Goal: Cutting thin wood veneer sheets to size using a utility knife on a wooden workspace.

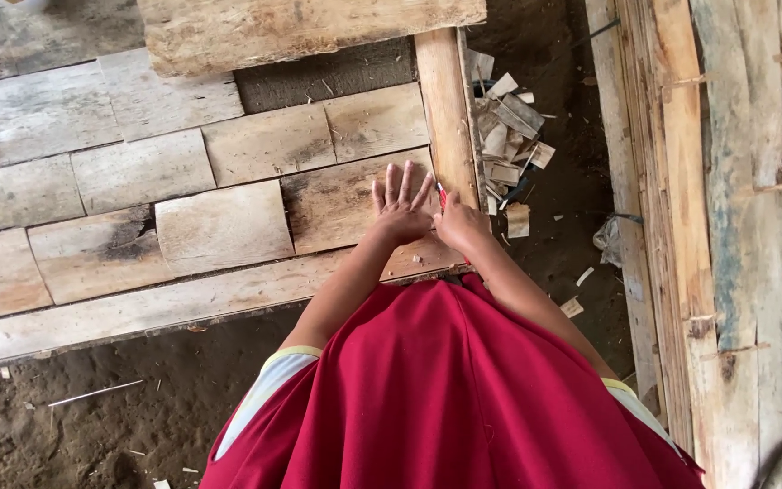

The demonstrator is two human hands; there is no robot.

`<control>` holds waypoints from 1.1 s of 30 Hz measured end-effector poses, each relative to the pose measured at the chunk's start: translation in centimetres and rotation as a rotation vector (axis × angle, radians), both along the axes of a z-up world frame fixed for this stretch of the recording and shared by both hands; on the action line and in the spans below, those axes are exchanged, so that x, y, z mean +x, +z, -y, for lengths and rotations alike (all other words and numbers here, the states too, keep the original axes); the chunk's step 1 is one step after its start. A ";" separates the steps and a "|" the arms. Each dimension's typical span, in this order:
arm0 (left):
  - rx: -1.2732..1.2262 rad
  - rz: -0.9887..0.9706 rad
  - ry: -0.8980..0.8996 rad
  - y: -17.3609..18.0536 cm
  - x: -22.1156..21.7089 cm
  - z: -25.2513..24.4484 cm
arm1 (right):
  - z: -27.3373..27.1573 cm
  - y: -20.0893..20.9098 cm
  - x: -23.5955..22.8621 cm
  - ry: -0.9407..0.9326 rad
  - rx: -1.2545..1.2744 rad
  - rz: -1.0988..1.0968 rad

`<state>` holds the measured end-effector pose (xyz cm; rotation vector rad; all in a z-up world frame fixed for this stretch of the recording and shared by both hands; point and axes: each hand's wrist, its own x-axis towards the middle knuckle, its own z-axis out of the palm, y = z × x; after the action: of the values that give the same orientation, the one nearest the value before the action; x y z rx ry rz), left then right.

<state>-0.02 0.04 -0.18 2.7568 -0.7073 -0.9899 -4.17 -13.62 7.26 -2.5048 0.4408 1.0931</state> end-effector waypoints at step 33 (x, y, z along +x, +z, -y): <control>0.040 -0.046 0.036 3.0 -0.1 0.9 | 0.4 -1.5 -1.7 -0.060 0.009 0.110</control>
<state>-0.12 -0.88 2.83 2.7600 -0.6352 -1.0680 -5.87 -14.03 5.76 -2.5116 0.4745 0.9282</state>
